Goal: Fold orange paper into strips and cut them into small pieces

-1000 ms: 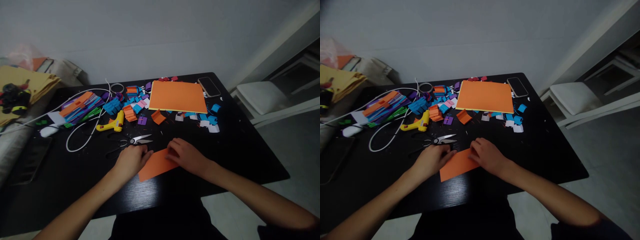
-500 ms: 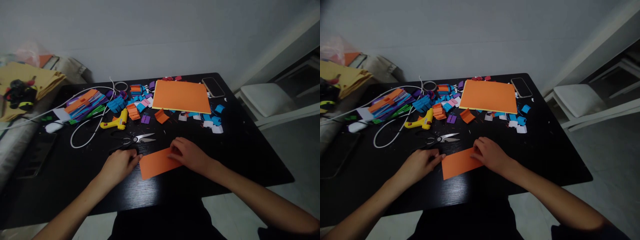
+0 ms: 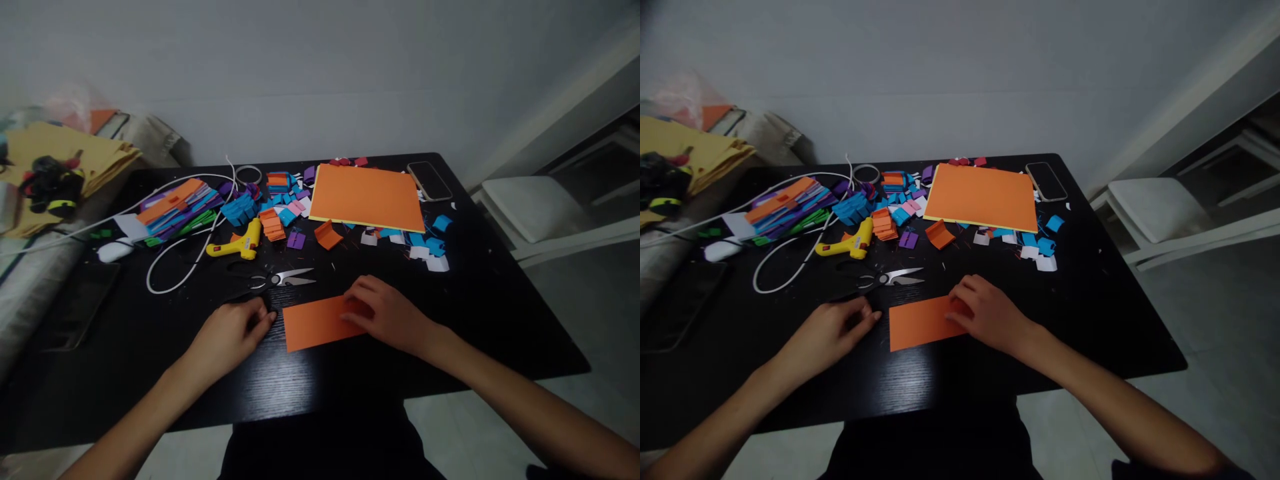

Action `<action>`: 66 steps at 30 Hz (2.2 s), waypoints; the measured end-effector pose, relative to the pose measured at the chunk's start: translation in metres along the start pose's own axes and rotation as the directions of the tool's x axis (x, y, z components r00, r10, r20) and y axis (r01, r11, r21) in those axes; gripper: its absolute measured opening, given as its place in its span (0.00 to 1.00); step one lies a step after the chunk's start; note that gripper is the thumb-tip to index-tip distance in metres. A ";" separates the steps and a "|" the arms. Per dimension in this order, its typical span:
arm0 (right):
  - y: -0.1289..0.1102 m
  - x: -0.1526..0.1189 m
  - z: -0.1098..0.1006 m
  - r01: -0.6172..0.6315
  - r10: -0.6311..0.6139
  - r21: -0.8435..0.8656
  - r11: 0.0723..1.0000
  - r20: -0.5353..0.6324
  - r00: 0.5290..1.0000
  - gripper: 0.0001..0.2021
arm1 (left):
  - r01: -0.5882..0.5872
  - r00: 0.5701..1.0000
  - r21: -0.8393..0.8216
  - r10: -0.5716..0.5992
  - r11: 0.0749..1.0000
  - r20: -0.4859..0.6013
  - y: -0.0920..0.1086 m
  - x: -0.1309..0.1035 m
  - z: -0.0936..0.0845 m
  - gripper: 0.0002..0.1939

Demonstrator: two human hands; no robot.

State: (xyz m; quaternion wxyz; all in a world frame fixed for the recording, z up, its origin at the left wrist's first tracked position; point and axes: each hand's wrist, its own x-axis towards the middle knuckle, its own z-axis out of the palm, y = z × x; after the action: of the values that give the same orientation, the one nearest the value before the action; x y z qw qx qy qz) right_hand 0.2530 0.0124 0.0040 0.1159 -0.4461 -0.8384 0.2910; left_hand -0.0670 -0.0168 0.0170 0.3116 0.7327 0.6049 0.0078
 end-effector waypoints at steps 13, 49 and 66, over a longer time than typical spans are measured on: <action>0.024 -0.016 -0.004 0.122 -0.127 0.100 0.987 0.042 0.991 0.24 | -0.218 0.938 0.070 0.228 0.974 -0.259 0.026 0.051 -0.023 0.10; 0.018 0.036 -0.012 0.273 -0.132 0.432 0.860 -0.328 0.936 0.09 | -0.544 0.837 -0.640 0.400 0.542 -0.373 -0.008 0.062 -0.003 0.32; 0.025 0.032 -0.005 0.278 -0.084 0.450 0.849 -0.404 0.911 0.16 | -0.624 0.779 -0.421 0.485 0.658 -0.397 -0.001 0.060 -0.013 0.25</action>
State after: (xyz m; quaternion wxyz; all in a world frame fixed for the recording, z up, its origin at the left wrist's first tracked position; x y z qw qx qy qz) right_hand 0.2540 0.0514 -0.0092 0.4098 -0.3649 -0.7366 0.3955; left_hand -0.0570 0.0422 0.0046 0.4049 0.7596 0.3575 0.3623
